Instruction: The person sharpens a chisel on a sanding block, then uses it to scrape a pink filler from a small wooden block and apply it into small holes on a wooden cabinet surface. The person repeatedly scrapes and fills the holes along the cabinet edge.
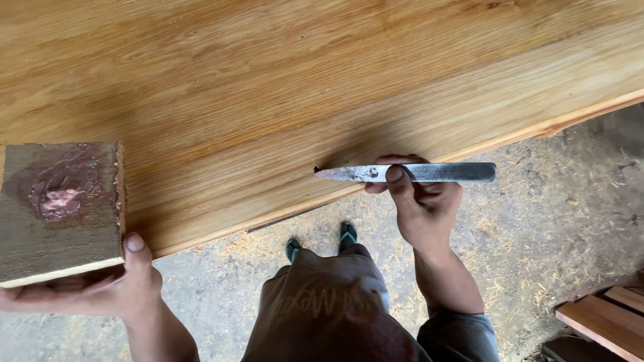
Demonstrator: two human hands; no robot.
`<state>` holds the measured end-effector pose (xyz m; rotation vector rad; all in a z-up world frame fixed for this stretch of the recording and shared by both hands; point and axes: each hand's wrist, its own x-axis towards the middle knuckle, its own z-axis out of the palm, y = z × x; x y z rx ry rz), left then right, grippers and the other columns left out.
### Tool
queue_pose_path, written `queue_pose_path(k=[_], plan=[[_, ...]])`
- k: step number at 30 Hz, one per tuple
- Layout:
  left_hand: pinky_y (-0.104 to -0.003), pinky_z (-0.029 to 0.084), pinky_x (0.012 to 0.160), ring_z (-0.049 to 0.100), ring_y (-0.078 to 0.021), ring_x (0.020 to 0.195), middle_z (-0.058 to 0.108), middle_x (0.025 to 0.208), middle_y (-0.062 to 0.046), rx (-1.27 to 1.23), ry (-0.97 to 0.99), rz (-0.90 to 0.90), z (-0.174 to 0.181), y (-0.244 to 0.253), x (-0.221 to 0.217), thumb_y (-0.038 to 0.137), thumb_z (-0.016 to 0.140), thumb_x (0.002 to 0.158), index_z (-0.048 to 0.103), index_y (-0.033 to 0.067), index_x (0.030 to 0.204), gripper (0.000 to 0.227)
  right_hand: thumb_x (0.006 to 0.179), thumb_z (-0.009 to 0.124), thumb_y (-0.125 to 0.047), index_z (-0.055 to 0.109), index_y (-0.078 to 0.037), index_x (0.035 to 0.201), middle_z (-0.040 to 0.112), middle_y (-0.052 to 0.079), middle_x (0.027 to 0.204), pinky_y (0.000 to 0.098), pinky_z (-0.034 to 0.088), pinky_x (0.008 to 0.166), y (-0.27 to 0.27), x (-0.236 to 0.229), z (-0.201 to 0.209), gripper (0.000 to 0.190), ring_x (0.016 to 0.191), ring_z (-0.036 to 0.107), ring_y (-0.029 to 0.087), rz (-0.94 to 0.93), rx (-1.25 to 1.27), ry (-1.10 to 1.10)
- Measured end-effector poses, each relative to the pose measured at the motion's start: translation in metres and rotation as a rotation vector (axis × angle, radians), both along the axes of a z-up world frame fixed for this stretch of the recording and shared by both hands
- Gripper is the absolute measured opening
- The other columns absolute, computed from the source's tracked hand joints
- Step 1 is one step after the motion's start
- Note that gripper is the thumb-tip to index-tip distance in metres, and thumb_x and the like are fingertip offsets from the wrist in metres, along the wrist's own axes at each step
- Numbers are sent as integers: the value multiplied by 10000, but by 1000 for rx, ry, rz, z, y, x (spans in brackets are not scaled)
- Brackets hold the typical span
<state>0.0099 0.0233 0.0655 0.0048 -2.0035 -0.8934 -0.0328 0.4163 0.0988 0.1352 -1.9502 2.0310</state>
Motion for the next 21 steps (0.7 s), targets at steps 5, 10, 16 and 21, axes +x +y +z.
queue_pose_path(k=[5, 10, 16, 21], plan=[[-501, 475, 1148, 424, -307, 1452, 304, 1549, -119, -73, 17, 56, -10, -9, 1, 388, 796, 907, 98, 194, 1624, 1020, 1089, 608, -70, 675, 90, 1173, 738, 162, 1024, 284, 635, 721, -1, -1, 5, 193, 796, 732, 179, -4, -24, -4], [-524, 435, 1247, 301, -268, 1561, 168, 1689, -53, -186, 93, 150, -32, -31, 0, 501, 734, 855, -5, 263, 1649, 1111, 1079, 594, 9, 676, 91, 1125, 736, 161, 1078, 283, 658, 732, 0, -3, 10, 126, 789, 741, 162, 17, 29, -20], [-506, 371, 1283, 230, -237, 1590, 70, 1719, -22, -189, 58, 208, -52, -48, 10, 521, 701, 907, -54, 274, 1665, 1098, 1047, 568, 81, 678, 98, 1129, 722, 147, 1051, 282, 671, 750, 3, -8, 12, 139, 825, 743, 153, 33, 8, -39], [-493, 359, 1284, 215, -225, 1598, 52, 1728, -4, -208, 35, 196, -50, -52, 12, 506, 676, 928, -62, 282, 1666, 1067, 1015, 577, 121, 657, 91, 1141, 726, 154, 1084, 268, 664, 752, 4, -10, 10, 153, 821, 736, 137, 83, 14, -36]])
